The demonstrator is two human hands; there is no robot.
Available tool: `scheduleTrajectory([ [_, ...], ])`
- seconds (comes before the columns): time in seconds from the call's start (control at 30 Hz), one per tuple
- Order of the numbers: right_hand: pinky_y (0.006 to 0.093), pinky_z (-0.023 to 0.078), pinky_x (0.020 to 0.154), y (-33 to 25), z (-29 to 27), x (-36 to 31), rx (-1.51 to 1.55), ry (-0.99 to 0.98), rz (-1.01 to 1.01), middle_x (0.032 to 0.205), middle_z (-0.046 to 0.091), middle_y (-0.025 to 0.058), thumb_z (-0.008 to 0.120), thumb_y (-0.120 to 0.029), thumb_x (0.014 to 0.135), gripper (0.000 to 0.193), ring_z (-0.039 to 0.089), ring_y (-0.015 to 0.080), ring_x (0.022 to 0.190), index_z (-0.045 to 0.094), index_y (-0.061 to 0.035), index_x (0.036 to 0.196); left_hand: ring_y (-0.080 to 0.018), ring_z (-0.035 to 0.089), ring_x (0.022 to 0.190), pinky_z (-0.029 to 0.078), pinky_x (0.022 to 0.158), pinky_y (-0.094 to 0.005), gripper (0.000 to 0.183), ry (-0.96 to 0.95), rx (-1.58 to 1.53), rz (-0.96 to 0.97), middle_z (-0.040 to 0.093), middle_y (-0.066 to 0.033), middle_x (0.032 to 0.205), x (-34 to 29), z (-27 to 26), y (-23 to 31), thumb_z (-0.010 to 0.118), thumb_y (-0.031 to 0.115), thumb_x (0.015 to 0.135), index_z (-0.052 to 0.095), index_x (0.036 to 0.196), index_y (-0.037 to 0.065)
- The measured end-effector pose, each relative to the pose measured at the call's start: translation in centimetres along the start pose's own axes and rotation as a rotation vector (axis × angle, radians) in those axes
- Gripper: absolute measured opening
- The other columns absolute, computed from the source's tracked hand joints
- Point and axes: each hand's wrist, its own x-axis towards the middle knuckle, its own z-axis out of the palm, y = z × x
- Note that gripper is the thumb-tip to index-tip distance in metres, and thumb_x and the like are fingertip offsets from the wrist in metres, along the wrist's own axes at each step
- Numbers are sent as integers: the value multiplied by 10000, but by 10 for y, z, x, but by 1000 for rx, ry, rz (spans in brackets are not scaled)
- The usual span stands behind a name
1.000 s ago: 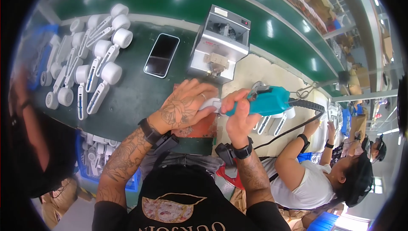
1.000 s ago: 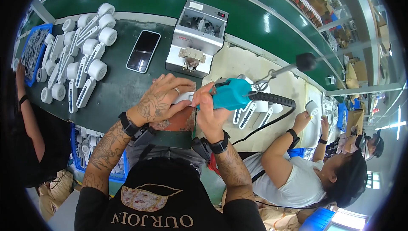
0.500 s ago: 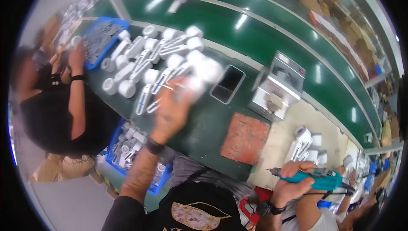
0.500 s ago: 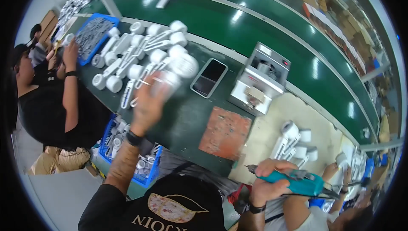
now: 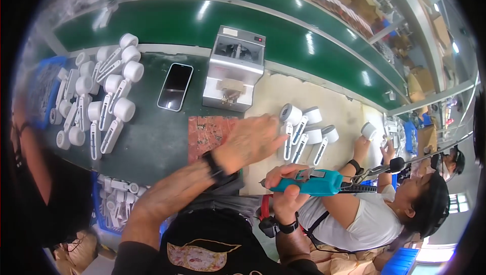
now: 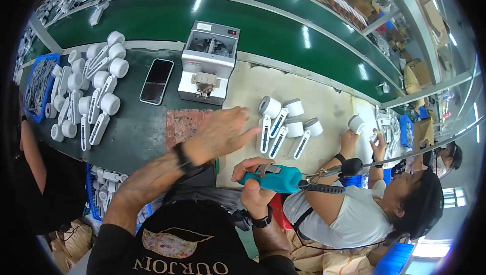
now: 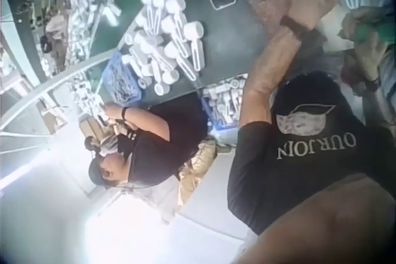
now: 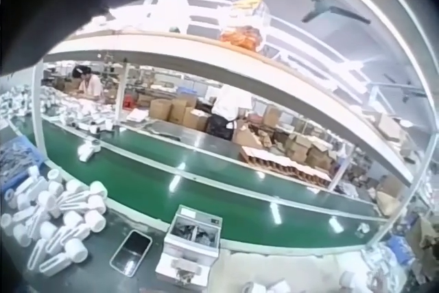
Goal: The person picks up a neck fan component, places it on a red block, and uses a handheld power screwdriver to drive a screw into the joint. After completing the assembly, the person sets the neck fan aside and reaches for another component to repeat the process.
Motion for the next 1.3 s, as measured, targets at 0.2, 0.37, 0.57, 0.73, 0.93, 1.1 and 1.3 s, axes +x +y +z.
scheduleTrajectory([
  [0.2,309,434,518,-10,-6,-12,-145,10,-35,680,499,71,657,-614,852,674,526,198,565,452,-6,1058,-351,624,978,475,857,-451,572,-317,47,-123,654,-219,994,44,50,-2,566,546,877,607,976,-16],
  [0.37,311,444,544,-9,-14,-11,-182,45,-43,700,515,75,669,-625,836,701,543,205,604,472,4,1073,-345,620,916,465,822,-438,389,-126,-82,-138,643,-143,943,23,30,-6,628,388,855,579,988,26],
  [0.57,342,477,684,-9,-8,10,-54,-23,78,799,559,96,685,-572,861,720,585,211,756,501,59,1154,-328,632,836,506,756,-437,250,172,-109,190,625,-112,900,-36,-32,-24,733,162,786,644,977,26],
  [0.73,330,439,594,-9,23,49,-22,-49,71,718,514,67,572,-665,887,733,519,185,631,495,28,1111,-321,624,850,510,796,-427,286,165,-58,221,614,-109,886,-62,-52,-59,728,177,801,681,1057,58],
  [0.93,302,436,573,20,81,123,-27,-138,-174,707,545,64,599,-521,945,557,541,171,620,540,15,1087,-287,597,954,496,870,-407,347,22,-44,63,627,-73,1011,-62,-68,-75,715,220,830,682,1153,96],
  [1.1,277,437,571,56,110,161,-177,-193,-296,716,576,56,588,-449,977,473,563,147,626,560,12,1082,-257,582,979,475,903,-402,402,51,51,122,621,-49,1068,-72,-59,-85,716,264,824,668,1195,117],
  [1.3,270,449,563,76,119,165,-191,-224,-270,709,580,49,578,-365,997,362,573,143,624,564,-4,1017,-263,546,1031,438,951,-428,493,41,-14,132,591,-72,1097,-75,-55,-92,696,315,827,621,1255,83],
])
